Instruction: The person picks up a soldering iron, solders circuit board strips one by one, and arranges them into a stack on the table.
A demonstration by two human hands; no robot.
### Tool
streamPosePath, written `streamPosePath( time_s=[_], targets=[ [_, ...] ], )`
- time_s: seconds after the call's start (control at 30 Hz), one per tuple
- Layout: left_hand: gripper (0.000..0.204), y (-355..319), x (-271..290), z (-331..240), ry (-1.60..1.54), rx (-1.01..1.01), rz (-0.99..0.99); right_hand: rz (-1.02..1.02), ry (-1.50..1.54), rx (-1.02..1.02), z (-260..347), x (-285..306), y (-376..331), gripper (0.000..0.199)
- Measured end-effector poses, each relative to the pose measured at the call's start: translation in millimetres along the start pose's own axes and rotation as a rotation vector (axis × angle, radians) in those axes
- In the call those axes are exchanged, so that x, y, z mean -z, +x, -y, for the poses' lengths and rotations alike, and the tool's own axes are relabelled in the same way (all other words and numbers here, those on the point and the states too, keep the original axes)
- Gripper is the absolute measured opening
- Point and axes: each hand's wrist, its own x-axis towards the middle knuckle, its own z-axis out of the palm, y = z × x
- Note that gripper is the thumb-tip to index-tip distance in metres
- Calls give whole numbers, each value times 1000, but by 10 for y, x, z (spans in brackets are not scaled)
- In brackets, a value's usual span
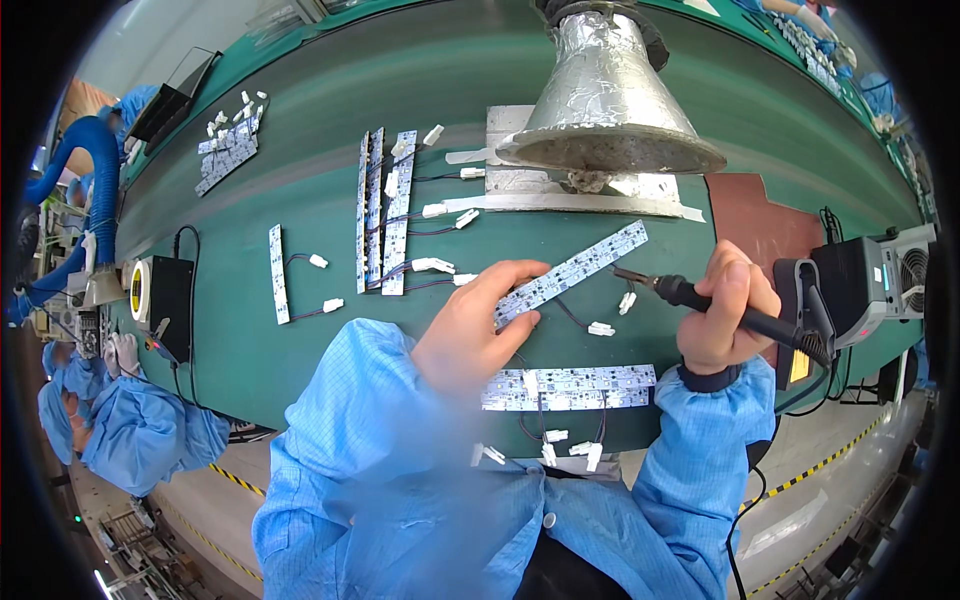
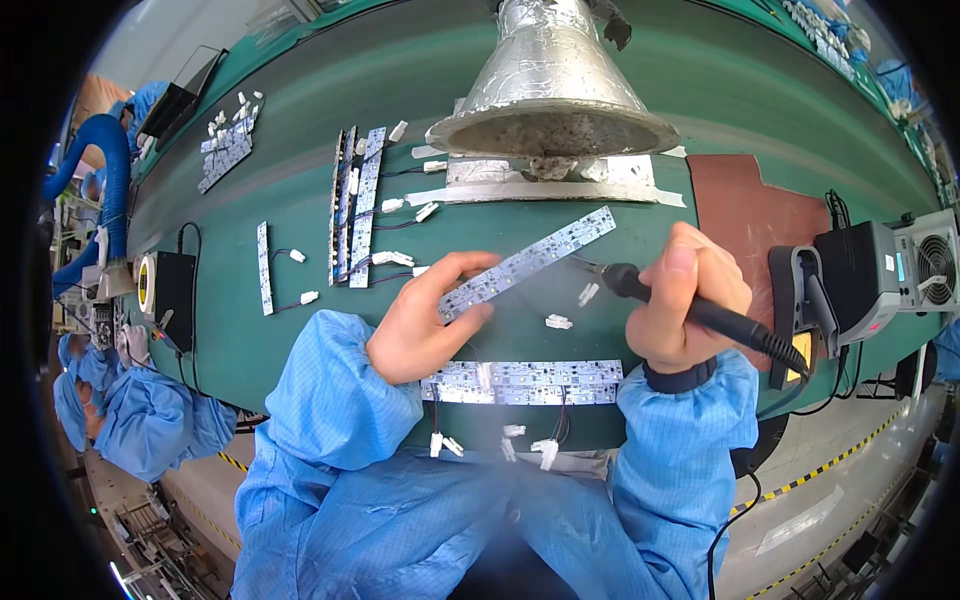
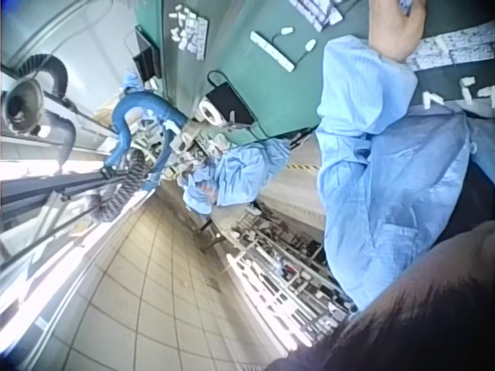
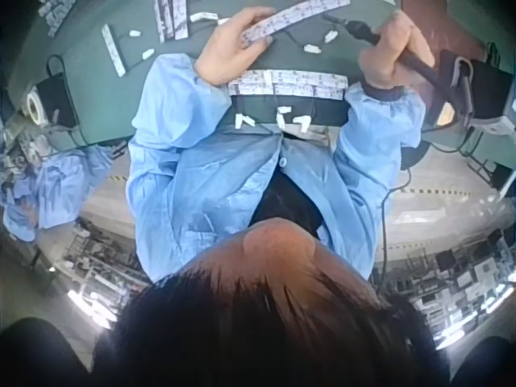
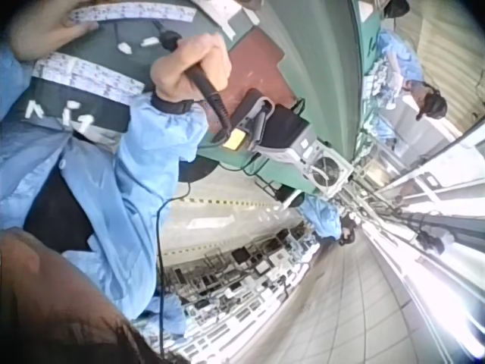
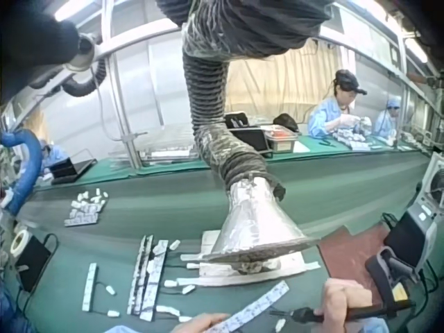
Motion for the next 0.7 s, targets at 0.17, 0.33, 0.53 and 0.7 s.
streamPosePath(
  time_s=[0.17,0.33,0.53,0.7],
  targets=[
    [40,-14,2,-9,40,-11,-25,20,-28,-14,-15,-52,-16,37],
    [40,-10,-8,-12,34,4,-27,33,-4,4,-38,-67,-27,34],
    [40,-24,13,27,29,-14,-34,50,-50,24,-22,-109,-15,33],
    [40,-18,-17,21,25,-8,-28,16,-64,61,-42,-91,-8,33]
  ],
)
